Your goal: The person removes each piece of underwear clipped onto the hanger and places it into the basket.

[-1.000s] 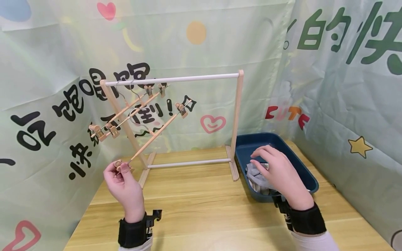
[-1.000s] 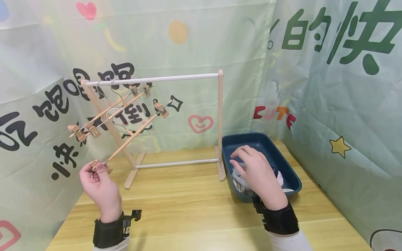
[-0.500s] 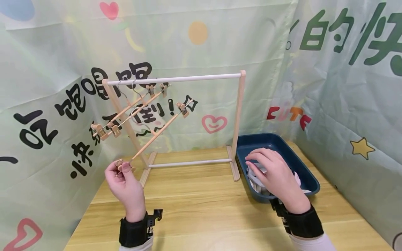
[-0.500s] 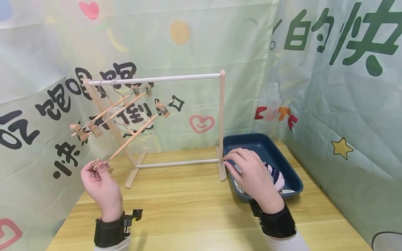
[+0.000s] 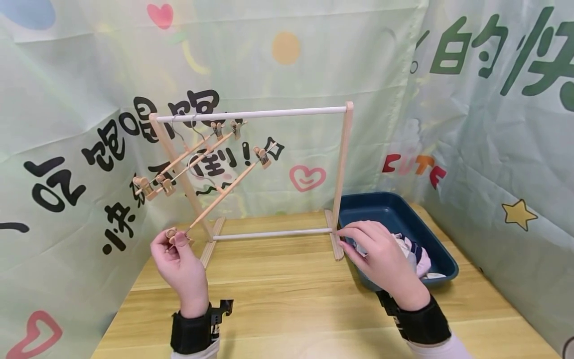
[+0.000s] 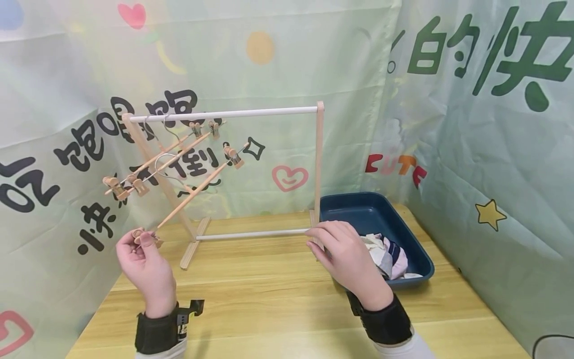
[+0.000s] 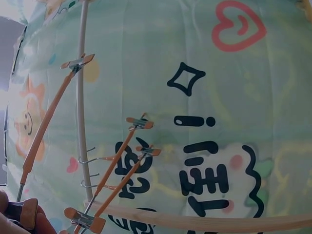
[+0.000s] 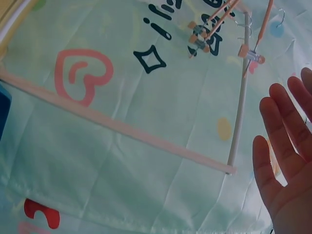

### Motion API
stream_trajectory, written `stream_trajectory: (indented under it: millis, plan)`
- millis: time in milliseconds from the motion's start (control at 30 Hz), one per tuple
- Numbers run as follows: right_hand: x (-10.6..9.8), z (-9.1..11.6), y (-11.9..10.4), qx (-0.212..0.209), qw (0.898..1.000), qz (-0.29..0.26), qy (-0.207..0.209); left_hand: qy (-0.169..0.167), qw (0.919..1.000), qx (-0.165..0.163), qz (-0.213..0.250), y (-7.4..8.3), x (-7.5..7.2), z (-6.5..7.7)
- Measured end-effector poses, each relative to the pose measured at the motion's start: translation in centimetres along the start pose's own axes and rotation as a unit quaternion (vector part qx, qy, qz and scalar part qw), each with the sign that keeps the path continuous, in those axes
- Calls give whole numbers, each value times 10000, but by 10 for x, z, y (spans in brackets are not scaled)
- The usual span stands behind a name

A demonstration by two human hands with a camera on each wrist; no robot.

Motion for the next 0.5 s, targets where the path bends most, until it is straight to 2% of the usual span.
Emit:
stream_trajectory:
  millis: [233,500]
  plan:
    - [12,2,-5,-172,9997,-170,-19,-9,10000,6,69,-2,-1,0]
    - [23,5,-13,-229,9990,-265,-290,-23,9999,29,103,-2,0,0]
Point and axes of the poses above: each hand's wrist, its own z-axis away from the middle knuckle, its own x-axis out of the palm, y = z × x, the point moved 2 cm from there along -z, towards the middle knuckle, and after that the axes turned 12 degrees about y, right-handed, at the moved point
